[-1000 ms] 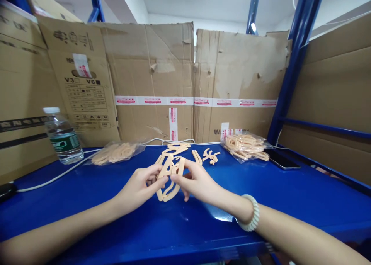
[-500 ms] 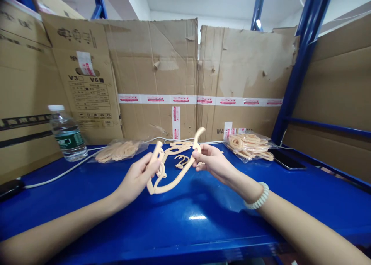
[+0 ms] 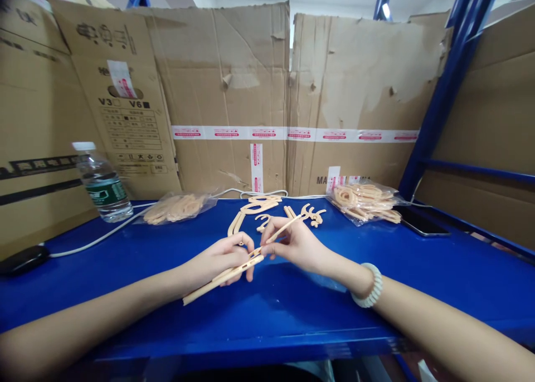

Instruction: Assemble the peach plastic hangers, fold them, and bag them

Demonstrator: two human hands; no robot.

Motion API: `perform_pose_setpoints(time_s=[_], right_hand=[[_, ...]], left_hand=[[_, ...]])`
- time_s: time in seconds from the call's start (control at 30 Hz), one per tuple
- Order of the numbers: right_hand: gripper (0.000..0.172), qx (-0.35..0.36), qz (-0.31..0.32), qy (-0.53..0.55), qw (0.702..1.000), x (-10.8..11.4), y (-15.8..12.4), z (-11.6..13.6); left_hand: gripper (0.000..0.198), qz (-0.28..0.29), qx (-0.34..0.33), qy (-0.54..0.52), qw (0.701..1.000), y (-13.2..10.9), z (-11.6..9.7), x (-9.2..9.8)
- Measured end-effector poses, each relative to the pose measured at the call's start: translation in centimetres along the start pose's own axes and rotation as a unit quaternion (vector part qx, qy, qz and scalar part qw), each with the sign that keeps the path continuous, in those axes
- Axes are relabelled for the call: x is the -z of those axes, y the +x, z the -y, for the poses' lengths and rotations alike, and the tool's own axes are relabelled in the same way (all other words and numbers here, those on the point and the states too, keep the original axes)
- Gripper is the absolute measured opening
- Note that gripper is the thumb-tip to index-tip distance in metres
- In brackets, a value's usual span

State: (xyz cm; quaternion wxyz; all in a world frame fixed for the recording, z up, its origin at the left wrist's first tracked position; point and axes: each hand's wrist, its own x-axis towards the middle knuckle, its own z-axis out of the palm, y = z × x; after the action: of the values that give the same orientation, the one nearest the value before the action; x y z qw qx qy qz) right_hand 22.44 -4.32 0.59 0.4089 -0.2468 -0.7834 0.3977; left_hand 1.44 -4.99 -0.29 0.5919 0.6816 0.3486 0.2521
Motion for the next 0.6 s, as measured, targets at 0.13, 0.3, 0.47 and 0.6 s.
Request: perform_pose_setpoints(time_s=[0.13,0.3,0.47,0.6], right_hand=[[0.011,0.105,0.032,-0.171,0.979,0.5,-0.1,0.2],[0.017,0.208,0.084,-0.278,0.934,0.9,-0.4,0.4],[0.030,0.305,0.102,-0.427,0.845,0.7,-0.8,0.7],[0.023,0.378,0.073,-0.530,0.756,0.3,-1.0,1.3]], left_hand=[[0.023,0.010,-0.040,0.119,0.992,-0.3,0.0,0.2],[0.033,-0.026,-0.140,0.292,0.946,-0.7,-0.1,-0.1],[0.032,-0.042,-0.192,0.358,0.913,-0.9,0.2,-0.4],[0.031,-0.045,-0.201,0.370,0.906,-0.8,0.6,-0.3]])
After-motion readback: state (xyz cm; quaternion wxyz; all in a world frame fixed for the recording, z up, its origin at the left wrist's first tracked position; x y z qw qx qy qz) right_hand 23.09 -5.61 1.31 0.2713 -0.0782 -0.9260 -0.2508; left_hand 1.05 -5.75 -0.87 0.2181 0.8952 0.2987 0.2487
